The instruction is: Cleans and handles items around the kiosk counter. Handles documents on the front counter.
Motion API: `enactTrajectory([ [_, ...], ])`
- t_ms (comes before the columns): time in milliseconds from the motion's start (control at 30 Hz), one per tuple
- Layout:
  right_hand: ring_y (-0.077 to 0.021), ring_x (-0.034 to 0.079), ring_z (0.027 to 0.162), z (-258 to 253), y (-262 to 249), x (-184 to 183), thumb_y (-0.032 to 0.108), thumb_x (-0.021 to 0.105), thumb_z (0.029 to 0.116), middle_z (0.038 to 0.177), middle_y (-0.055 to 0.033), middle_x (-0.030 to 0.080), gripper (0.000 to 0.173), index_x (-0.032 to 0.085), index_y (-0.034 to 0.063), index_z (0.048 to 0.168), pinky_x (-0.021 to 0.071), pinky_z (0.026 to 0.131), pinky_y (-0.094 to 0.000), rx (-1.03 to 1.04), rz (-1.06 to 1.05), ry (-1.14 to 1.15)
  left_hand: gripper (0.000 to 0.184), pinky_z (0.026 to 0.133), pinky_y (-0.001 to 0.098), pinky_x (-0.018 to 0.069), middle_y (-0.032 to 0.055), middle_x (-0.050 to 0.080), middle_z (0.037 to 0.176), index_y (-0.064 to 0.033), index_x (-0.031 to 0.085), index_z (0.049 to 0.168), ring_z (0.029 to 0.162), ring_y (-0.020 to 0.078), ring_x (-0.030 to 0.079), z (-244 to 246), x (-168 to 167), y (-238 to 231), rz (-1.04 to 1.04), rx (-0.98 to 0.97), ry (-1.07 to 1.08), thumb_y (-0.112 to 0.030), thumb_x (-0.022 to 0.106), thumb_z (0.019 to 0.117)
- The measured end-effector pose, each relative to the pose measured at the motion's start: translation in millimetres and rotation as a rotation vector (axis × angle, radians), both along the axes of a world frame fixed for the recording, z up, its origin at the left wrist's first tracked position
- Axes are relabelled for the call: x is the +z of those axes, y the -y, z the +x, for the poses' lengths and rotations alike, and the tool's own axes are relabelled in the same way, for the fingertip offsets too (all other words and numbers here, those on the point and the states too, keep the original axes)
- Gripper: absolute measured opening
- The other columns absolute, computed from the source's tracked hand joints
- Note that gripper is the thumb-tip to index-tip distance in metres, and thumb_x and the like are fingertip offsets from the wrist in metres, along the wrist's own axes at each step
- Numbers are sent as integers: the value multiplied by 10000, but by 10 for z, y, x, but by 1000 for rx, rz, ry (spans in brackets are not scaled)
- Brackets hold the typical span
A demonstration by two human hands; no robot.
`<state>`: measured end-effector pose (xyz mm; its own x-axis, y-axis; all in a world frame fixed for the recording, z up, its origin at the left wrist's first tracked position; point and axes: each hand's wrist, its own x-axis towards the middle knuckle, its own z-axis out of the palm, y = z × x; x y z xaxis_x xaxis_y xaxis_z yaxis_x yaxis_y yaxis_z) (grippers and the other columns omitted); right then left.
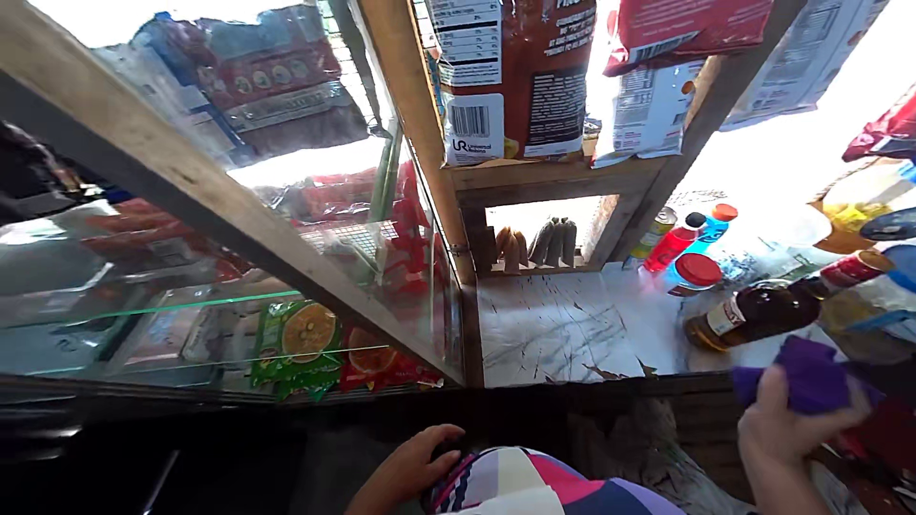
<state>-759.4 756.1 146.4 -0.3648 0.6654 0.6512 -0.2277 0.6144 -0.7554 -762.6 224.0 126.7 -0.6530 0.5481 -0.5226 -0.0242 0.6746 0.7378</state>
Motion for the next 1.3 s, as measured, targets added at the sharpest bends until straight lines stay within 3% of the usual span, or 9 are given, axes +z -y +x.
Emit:
enactTrajectory([
  [200,-40,602,1178,-16,1309,-107,257,742,855,1296,78,618,628,451,211,1410,541,1007,-303,869,-245,189,619,989,405,566,102,599,1441,-51,406,1533,1198,196,662,-126,143,-700,578,192,2,-301,621,1009],
  [300,-122,564,1271,-201,1936,-85,443,566,990,1358,22,608,433,530,241,1372,487,1077,-371,1434,-100,222,913,992,383,575,126,470,1555,-27,193,1600,1264,181,625,-220,230,-1064,704,228,-27,-231,753,909],
  [367,-253,377,1457,-283,2209,2,428,503,1011,1524,-124,469,413,652,148,1276,313,1202,-475,1563,60,308,836,1064,341,521,137,535,1458,46,243,1544,1266,136,597,-226,270,-1106,809,308,-87,-91,751,895],
  [533,-321,235,1545,-679,2137,79,347,650,963,1631,-142,351,299,742,304,1244,221,1227,-606,1420,367,473,578,1018,322,550,88,659,1266,20,483,1383,1151,110,655,-13,247,-702,655,543,-252,-113,756,891],
  [700,-316,447,1436,-1488,1993,433,339,594,1004,1511,-189,511,556,537,11,1450,362,1195,-501,1290,324,481,576,961,343,577,5,704,1194,-97,531,1349,1085,116,681,342,181,-190,842,693,-126,-124,799,839],
  [833,-336,379,1480,-2146,2149,818,387,491,1062,1584,-207,403,613,388,52,1565,367,1194,-500,1153,71,659,648,912,335,594,-14,733,1127,-174,545,1301,1023,106,705,516,169,-6,1050,928,24,-247,883,753],
  [900,-383,309,1511,-2353,2307,862,463,481,1058,1616,-220,353,688,313,88,1609,299,1213,-566,1113,77,728,560,952,375,582,35,739,1194,-208,648,1276,1089,163,707,588,93,70,1194,959,91,-289,874,770],
  [1067,-433,414,1426,-2524,2625,904,427,644,993,1563,-270,386,795,281,74,1606,372,1147,-595,936,142,851,542,1215,533,324,188,444,1582,-152,626,1359,1485,389,388,663,-169,157,1477,830,212,-362,763,878],
  [1300,-407,501,1347,-2200,2559,871,458,647,967,1438,-270,506,704,445,23,1482,422,1111,-567,901,260,784,390,947,498,589,102,776,1050,-175,757,1078,1013,252,748,770,43,120,1268,1174,210,-438,822,797],
])
